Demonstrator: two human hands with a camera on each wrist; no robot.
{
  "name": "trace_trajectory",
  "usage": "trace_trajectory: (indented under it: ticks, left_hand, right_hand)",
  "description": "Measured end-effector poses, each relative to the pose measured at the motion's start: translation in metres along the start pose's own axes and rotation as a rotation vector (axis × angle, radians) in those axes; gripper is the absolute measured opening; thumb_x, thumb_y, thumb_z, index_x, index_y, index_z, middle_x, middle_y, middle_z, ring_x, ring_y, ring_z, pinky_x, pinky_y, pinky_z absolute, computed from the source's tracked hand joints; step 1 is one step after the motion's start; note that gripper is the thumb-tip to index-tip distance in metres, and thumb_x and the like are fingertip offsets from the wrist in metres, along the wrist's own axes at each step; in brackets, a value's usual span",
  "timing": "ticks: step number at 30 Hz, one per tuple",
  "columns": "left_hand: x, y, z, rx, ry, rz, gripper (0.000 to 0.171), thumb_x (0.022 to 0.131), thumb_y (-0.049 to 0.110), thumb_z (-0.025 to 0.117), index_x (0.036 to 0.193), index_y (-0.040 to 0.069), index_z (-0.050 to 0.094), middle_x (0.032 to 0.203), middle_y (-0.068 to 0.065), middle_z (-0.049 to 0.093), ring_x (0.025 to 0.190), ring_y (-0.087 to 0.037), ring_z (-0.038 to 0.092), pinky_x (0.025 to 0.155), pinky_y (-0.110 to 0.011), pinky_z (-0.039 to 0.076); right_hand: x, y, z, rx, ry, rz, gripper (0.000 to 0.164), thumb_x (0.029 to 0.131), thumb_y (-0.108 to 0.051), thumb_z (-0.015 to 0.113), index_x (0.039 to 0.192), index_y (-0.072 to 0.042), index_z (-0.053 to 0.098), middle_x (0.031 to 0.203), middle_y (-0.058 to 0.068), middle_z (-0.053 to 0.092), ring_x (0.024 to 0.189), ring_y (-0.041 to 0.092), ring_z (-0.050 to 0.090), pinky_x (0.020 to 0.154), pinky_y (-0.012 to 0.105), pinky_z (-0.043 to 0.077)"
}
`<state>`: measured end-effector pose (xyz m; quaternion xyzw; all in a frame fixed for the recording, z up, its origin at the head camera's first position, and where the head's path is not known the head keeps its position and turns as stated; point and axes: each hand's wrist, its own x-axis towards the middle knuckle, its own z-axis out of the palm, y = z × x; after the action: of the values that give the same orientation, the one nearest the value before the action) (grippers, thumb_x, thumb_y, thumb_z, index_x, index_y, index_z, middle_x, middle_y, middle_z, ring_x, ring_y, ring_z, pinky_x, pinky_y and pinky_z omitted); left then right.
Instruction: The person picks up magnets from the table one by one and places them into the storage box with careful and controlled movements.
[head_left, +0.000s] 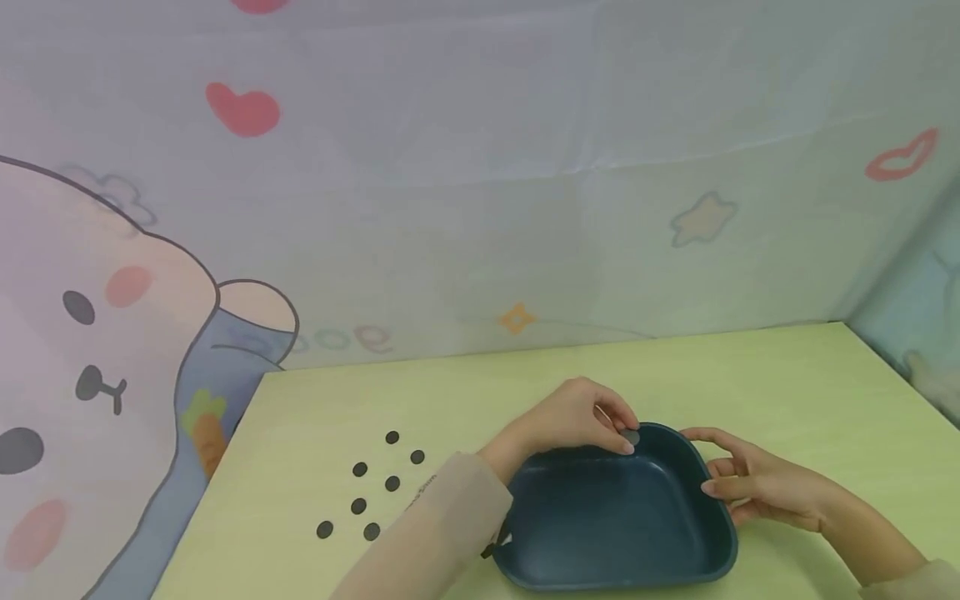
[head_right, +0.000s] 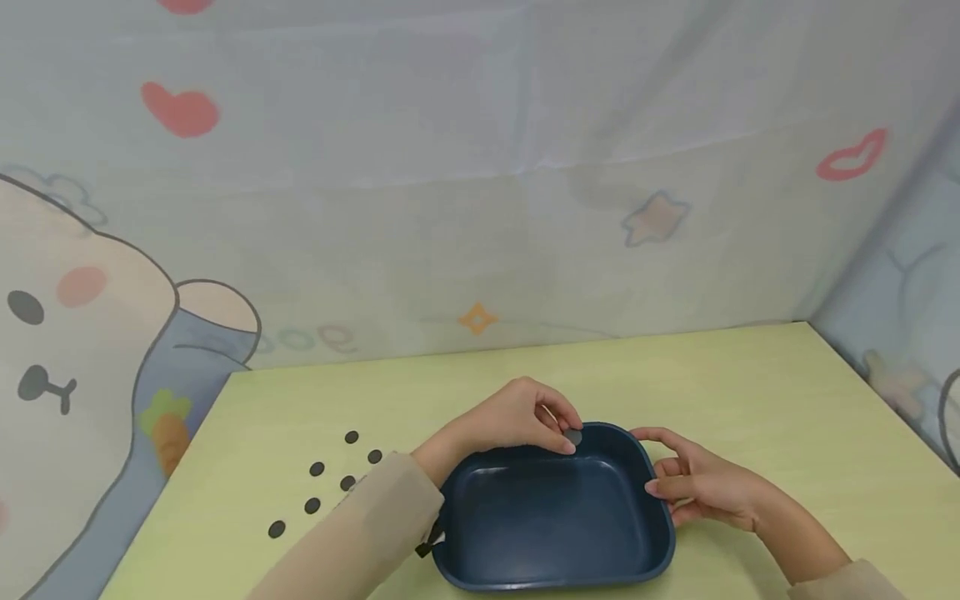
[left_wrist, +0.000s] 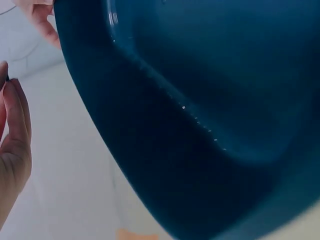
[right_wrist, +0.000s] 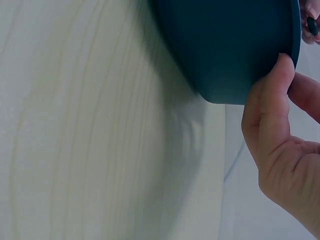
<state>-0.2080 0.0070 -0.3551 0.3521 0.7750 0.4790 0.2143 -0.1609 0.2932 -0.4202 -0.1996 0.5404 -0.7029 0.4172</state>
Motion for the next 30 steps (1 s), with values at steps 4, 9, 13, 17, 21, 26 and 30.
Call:
trace_trajectory:
  ticks: [4,9,13,17,21,26,30]
  left_hand:
    - [0.008,0.001,0.002,0.065,-0.042,0.005,0.021,0.077,0.006,0.076,0.097,0.004,0.07,0.085,0.003,0.067,0.074,-0.002,0.061,0.071,-0.017,0.05]
    - [0.016,0.0,0.008,0.065,-0.069,0.001,0.022,0.078,0.006,0.075,0.099,0.002,0.07,0.088,0.001,0.068,0.075,-0.001,0.061,0.071,-0.015,0.049]
    - [0.018,-0.001,0.012,0.058,-0.076,-0.005,0.023,0.079,0.006,0.074,0.101,0.001,0.069,0.089,0.001,0.068,0.076,-0.001,0.06,0.071,-0.015,0.049]
    - [0.022,-0.006,0.017,0.067,-0.082,0.011,0.023,0.079,0.006,0.074,0.101,0.0,0.069,0.089,0.001,0.067,0.076,0.0,0.059,0.071,-0.014,0.049]
    - [0.025,-0.011,0.023,0.088,-0.093,0.013,0.022,0.079,0.004,0.073,0.1,0.0,0.069,0.089,0.0,0.067,0.076,0.001,0.058,0.071,-0.013,0.048]
    - [0.025,-0.011,0.026,0.123,-0.117,-0.026,0.026,0.079,0.005,0.074,0.104,0.0,0.068,0.101,-0.006,0.068,0.077,0.001,0.06,0.071,-0.012,0.048]
    - [0.02,-0.012,0.019,0.133,-0.118,-0.03,0.03,0.079,0.006,0.073,0.108,0.0,0.067,0.108,-0.008,0.066,0.08,0.001,0.061,0.072,-0.013,0.047]
  right_hand:
    - [0.002,0.002,0.002,-0.008,0.02,0.013,0.055,0.096,0.006,0.038,0.138,-0.027,0.025,0.111,0.016,0.058,0.096,0.029,0.062,0.082,0.046,0.051]
    - [0.001,0.002,0.002,-0.015,0.028,0.031,0.054,0.097,0.004,0.039,0.137,-0.03,0.027,0.109,0.014,0.058,0.095,0.027,0.062,0.081,0.044,0.051]
    - [0.001,0.001,0.001,-0.017,0.032,0.037,0.055,0.097,0.004,0.039,0.137,-0.03,0.026,0.105,0.011,0.058,0.092,0.024,0.062,0.081,0.043,0.052]
    - [0.0,0.001,0.0,-0.014,0.031,0.025,0.055,0.097,0.005,0.039,0.138,-0.029,0.026,0.103,0.011,0.057,0.09,0.022,0.062,0.08,0.042,0.052]
    - [-0.001,0.002,-0.001,-0.01,0.027,0.016,0.055,0.096,0.006,0.038,0.137,-0.031,0.027,0.103,0.011,0.057,0.089,0.022,0.063,0.078,0.041,0.053]
    - [0.0,0.003,-0.001,0.01,0.012,0.008,0.056,0.096,0.007,0.037,0.137,-0.03,0.026,0.104,0.012,0.058,0.091,0.024,0.063,0.079,0.041,0.052]
    - [0.001,0.003,-0.002,0.013,0.003,-0.001,0.057,0.096,0.007,0.037,0.138,-0.03,0.027,0.106,0.013,0.058,0.092,0.025,0.063,0.08,0.042,0.052]
